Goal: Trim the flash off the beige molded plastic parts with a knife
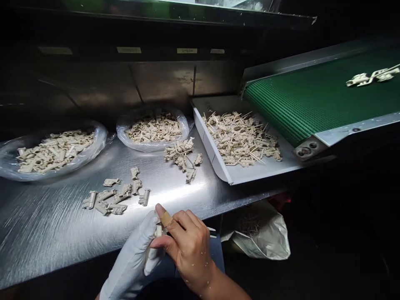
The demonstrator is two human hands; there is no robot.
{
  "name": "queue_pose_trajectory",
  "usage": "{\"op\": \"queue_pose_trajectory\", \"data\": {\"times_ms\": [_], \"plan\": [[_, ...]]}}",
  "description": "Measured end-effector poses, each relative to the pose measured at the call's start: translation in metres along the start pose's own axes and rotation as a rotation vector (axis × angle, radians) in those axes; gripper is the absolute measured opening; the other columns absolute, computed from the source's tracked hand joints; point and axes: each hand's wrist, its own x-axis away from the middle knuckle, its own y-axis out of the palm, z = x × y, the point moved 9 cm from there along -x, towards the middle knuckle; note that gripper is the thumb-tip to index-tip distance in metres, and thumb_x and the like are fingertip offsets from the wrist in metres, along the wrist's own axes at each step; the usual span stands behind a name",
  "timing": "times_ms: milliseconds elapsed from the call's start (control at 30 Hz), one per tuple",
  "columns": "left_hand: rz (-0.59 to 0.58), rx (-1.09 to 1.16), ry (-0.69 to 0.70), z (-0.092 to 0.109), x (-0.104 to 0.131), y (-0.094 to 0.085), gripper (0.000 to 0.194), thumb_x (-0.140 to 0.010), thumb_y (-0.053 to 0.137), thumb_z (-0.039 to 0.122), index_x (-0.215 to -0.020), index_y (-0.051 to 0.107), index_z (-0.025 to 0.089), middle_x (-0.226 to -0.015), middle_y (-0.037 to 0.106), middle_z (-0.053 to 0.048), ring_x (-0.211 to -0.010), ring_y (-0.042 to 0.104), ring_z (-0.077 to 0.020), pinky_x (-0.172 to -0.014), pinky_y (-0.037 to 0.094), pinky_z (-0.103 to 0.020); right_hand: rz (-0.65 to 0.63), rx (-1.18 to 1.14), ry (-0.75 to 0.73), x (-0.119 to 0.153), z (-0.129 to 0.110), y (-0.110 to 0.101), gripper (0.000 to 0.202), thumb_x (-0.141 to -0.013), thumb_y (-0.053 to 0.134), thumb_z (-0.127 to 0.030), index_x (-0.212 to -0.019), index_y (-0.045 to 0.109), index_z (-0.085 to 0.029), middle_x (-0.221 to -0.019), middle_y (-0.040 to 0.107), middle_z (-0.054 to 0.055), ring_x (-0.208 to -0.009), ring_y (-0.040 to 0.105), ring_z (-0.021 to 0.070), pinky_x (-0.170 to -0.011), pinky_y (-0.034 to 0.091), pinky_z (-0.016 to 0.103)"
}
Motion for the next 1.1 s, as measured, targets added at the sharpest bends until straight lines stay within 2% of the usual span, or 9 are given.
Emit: {"op": "queue_pose_trajectory", "data": {"times_ms": [100,233,433,633,800,933,1033,1100], "plan": [[-0.015,0.005,-0.005,-0.002,-0.002,0.001,0.036,-0.086,0.077,0.056,-0.075,0.068,0.023,-0.065,0.063,-0.001,-0.059,0.057,-0.0174,-0.053,0.049,-0.029,0.010,0.018,-0.011,0.001,-0.001,0.000,0.050,-0.107,0.049,-0.048,-0.151,0.055,-0.023,-0.077,0.062,0.001,-0.069,0.056,0.0171,-0.061,0.046,0.028],[-0.035,0.021,-0.023,-0.010,-0.004,0.002,0.048,-0.093,0.065,0.063,-0.065,0.064,0.024,-0.050,0.051,0.002,-0.045,0.049,-0.0150,-0.047,0.046,-0.030,0.024,0.019,-0.026,0.002,-0.005,0.000,0.041,-0.109,0.051,-0.037,-0.147,0.059,-0.021,-0.073,0.059,0.000,-0.067,0.055,0.0162,-0.060,0.043,0.028],[-0.021,0.051,-0.046,-0.019,-0.006,0.000,0.054,-0.097,0.058,0.062,-0.059,0.060,0.024,-0.045,0.050,0.002,-0.040,0.046,-0.0144,-0.044,0.041,-0.030,0.008,0.003,-0.013,0.003,-0.002,0.002,0.035,-0.110,0.052,-0.031,-0.139,0.066,-0.018,-0.069,0.056,-0.001,-0.064,0.054,0.0152,-0.058,0.042,0.027],[-0.012,0.082,-0.060,-0.018,-0.007,-0.001,0.042,-0.092,0.067,0.060,-0.069,0.065,0.024,-0.051,0.053,0.003,-0.042,0.044,-0.0130,-0.043,0.038,-0.027,0.002,0.083,-0.046,0.001,0.001,0.003,0.051,-0.109,0.045,-0.048,-0.147,0.059,-0.017,-0.074,0.060,0.002,-0.068,0.056,0.0171,-0.060,0.043,0.028],[-0.030,0.158,-0.104,-0.018,-0.001,-0.004,0.047,-0.093,0.067,0.062,-0.068,0.063,0.023,-0.049,0.050,0.004,-0.044,0.039,-0.0113,-0.043,0.038,-0.024,-0.002,0.044,-0.076,0.005,0.000,0.003,0.037,-0.111,0.050,-0.033,-0.143,0.062,-0.021,-0.069,0.058,0.000,-0.064,0.053,0.0164,-0.058,0.040,0.029],[-0.016,0.244,-0.147,-0.025,-0.002,-0.011,0.043,-0.093,0.068,0.062,-0.080,0.066,0.021,-0.060,0.049,0.005,-0.050,0.039,-0.0092,-0.047,0.036,-0.020,0.029,-0.086,0.055,0.005,0.014,-0.004,0.045,-0.112,0.042,-0.043,-0.150,0.055,-0.024,-0.080,0.064,0.002,-0.071,0.059,0.0178,-0.064,0.049,0.029],[-0.081,0.221,-0.126,-0.028,-0.006,-0.013,0.040,-0.096,0.068,0.058,-0.083,0.064,0.020,-0.065,0.046,0.006,-0.053,0.035,-0.0079,-0.049,0.032,-0.018,0.048,-0.127,0.126,0.003,0.021,-0.008,0.043,-0.112,0.044,-0.038,-0.153,0.052,-0.027,-0.090,0.069,0.004,-0.077,0.063,0.0179,-0.071,0.052,0.030],[-0.126,0.139,-0.077,-0.027,-0.007,-0.013,0.039,-0.097,0.067,0.054,-0.081,0.064,0.018,-0.070,0.049,0.004,-0.058,0.037,-0.0088,-0.054,0.036,-0.019,0.026,-0.159,0.111,0.001,0.019,-0.006,0.039,-0.112,0.046,-0.033,-0.150,0.056,-0.030,-0.087,0.068,0.002,-0.077,0.062,0.0171,-0.071,0.052,0.029]]}}
